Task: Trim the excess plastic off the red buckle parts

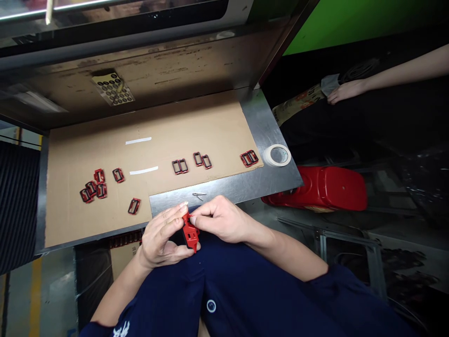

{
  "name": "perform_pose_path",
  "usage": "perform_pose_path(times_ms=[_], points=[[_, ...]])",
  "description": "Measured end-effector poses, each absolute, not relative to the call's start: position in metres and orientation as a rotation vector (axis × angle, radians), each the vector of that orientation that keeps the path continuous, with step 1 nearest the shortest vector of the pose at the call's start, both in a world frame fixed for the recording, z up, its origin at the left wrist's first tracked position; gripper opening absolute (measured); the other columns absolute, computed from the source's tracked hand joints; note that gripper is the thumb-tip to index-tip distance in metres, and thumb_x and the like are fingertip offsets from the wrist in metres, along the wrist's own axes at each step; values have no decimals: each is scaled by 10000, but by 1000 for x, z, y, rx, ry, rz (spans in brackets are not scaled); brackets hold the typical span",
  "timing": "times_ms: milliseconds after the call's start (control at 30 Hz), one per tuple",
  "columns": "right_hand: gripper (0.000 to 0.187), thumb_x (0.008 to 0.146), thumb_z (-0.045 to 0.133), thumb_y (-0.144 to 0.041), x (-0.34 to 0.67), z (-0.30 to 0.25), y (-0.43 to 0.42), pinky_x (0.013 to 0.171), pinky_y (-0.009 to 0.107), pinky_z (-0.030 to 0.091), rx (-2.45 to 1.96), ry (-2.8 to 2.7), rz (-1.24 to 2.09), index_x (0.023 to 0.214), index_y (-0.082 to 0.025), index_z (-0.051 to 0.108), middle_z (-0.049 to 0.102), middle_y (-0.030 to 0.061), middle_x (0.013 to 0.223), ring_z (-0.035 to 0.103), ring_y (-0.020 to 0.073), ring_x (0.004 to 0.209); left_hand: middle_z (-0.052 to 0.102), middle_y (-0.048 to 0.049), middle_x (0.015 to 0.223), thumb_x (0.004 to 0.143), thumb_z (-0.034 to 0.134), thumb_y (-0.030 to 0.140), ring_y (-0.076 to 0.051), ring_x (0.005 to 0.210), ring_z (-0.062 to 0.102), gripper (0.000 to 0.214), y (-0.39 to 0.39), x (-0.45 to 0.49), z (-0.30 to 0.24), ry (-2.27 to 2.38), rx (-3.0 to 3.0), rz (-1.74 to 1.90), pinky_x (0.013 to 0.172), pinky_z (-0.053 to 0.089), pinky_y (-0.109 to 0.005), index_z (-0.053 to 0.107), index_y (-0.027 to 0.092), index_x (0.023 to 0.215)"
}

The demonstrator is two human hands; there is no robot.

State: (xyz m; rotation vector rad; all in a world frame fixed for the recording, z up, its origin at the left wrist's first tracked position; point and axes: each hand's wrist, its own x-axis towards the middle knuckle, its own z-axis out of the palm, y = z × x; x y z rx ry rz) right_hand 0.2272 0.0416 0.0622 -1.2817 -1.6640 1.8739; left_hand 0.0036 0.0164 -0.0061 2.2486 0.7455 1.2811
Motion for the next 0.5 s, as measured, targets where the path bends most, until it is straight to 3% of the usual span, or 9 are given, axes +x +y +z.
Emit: perform_pose_path(times_ms=[167, 300, 400, 500], points=[[299, 837, 540, -202, 223, 64, 43, 474, 225, 249, -1335, -1641, 1856, 542, -156, 524, 368, -58, 516, 331, 71, 510, 716, -162, 1285, 682, 914, 388, -319, 1170, 709, 918, 17, 3, -6, 776, 2245, 1271, 955, 634, -463, 483, 220, 1476], [337, 865, 580, -261, 219, 56, 43, 500, 225, 304, -1341, -1603, 1849, 549, -149, 616, 461, -50, 496, 385, 79, 503, 705, -155, 1306, 660, 929, 363, -325, 1185, 700, 933, 16, 3, -7, 773, 2158, 1291, 983, 625, -479, 495, 215, 1472], [461, 947, 557, -440, 219, 41, 43, 680, 263, 472, -1213, -1435, 1902, 631, -142, 712, 663, 11, 586, 586, 129, 596, 691, -153, 1329, 676, 917, 350, -329, 1206, 688, 918, 13, 4, -9, 760, 2035, 1337, 1000, 622, -491, 490, 222, 1479], [467, 946, 564, -533, 220, 31, 42, 880, 335, 509, -1190, -1228, 1845, 799, -133, 756, 736, 45, 662, 701, 182, 753, 692, -138, 1332, 697, 902, 361, -331, 1215, 682, 872, 9, 4, -13, 807, 1946, 1328, 1004, 617, -515, 497, 281, 1464]])
